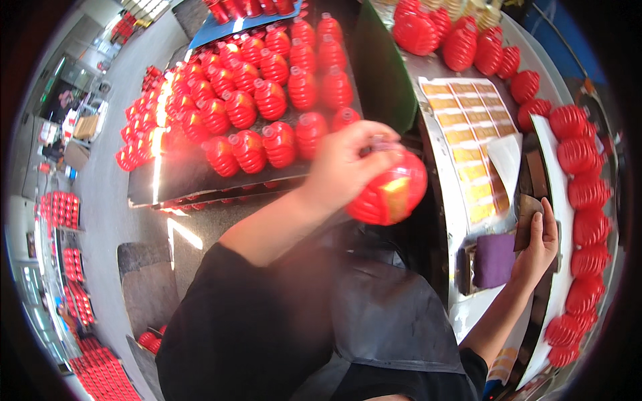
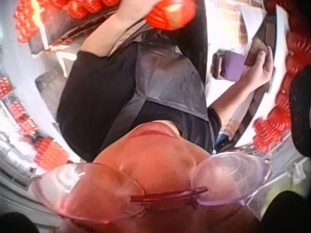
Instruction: The person repeatedly picks up red plastic bottles, applies a gold label to each bottle, and places the labeled bottles on a nearby tray. The process is performed one at a time in a repetitive cycle.
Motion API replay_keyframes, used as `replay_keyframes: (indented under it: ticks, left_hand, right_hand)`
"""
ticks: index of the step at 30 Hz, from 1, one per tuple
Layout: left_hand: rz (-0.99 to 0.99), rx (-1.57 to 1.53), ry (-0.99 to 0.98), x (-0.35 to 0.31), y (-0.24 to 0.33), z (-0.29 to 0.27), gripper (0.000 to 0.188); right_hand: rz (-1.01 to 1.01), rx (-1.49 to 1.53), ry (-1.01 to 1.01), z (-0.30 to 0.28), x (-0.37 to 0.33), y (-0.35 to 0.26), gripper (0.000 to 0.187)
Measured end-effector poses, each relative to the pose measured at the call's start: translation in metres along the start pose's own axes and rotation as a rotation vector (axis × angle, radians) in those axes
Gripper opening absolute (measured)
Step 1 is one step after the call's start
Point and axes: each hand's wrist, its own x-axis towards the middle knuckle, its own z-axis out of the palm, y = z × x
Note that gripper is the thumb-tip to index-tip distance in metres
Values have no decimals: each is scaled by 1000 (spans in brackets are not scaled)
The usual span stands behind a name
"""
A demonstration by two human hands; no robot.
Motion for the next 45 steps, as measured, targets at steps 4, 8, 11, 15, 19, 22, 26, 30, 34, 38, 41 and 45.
replay_keyframes:
  ticks: [4,8,11,15,19,22,26,30,34,38,41,45]
  left_hand:
    - [-1,193,359,-44,-4,-114,21]
    - [27,377,754,-95,-12,-227,21]
    - [-54,456,1051,-139,-17,-302,24]
    - [-11,639,1287,-166,-40,-371,24]
    - [-43,645,1291,-172,-79,-415,31]
    - [-30,634,1256,-161,-112,-444,34]
    - [-30,699,1257,-144,-151,-468,31]
    - [-180,940,1242,-135,-161,-479,33]
    - [-287,1112,1176,-130,-140,-470,40]
    - [-235,1279,1135,-98,-100,-432,46]
    - [44,1577,1135,-67,-79,-363,46]
    - [86,629,715,6,-86,-221,39]
  right_hand:
    - [44,105,-135,37,33,8,37]
    - [103,119,-296,84,59,9,35]
    - [158,129,-300,112,74,12,35]
    - [205,116,-372,135,102,13,35]
    - [248,108,-357,141,122,16,33]
    - [303,61,-271,136,126,19,32]
    - [339,107,-197,115,122,23,32]
    - [374,65,-86,84,114,31,32]
    - [372,15,-48,51,101,40,32]
    - [390,32,-31,26,87,42,32]
    - [433,143,-50,13,81,35,38]
    - [425,151,-34,-9,74,23,47]
